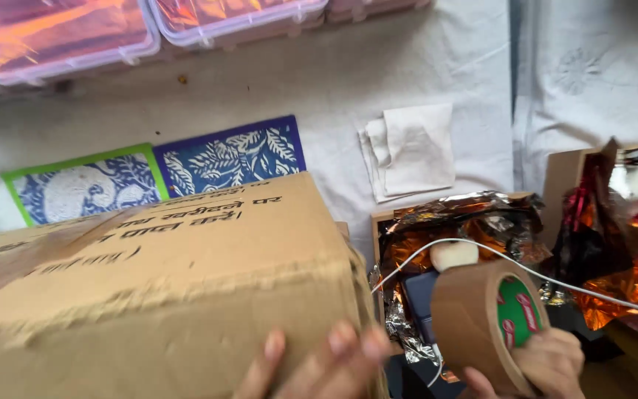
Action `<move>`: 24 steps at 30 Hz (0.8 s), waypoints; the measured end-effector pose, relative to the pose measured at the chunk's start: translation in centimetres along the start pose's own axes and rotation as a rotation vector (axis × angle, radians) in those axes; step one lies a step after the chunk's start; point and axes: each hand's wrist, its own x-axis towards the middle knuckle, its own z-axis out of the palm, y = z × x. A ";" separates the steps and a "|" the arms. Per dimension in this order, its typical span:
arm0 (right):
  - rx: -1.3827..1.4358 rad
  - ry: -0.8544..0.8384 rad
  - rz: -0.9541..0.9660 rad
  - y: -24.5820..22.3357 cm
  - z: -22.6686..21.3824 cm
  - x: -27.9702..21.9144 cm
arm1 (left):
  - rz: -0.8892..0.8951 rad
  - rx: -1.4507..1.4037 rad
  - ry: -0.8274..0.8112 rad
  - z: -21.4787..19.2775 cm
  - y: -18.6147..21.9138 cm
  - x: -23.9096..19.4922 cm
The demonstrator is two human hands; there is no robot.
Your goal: The person tapes a cardboard box on a table using brown packing tape. They smooth the tape, apply strips across the top and sides, and cut the tape with their hands. The person also briefly touches plastic containers on the table.
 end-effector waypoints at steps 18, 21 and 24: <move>0.100 0.346 0.081 -12.4 -2.2 -0.3 | 0.538 0.046 0.057 -5.4 -4.1 7.2; 0.075 0.347 0.070 -13.3 -2.8 -1.4 | 0.491 0.068 -0.092 -5.6 -3.2 7.9; 0.042 0.356 0.039 -13.8 -3.4 -1.7 | 0.407 0.168 -0.265 -6.4 -1.6 9.7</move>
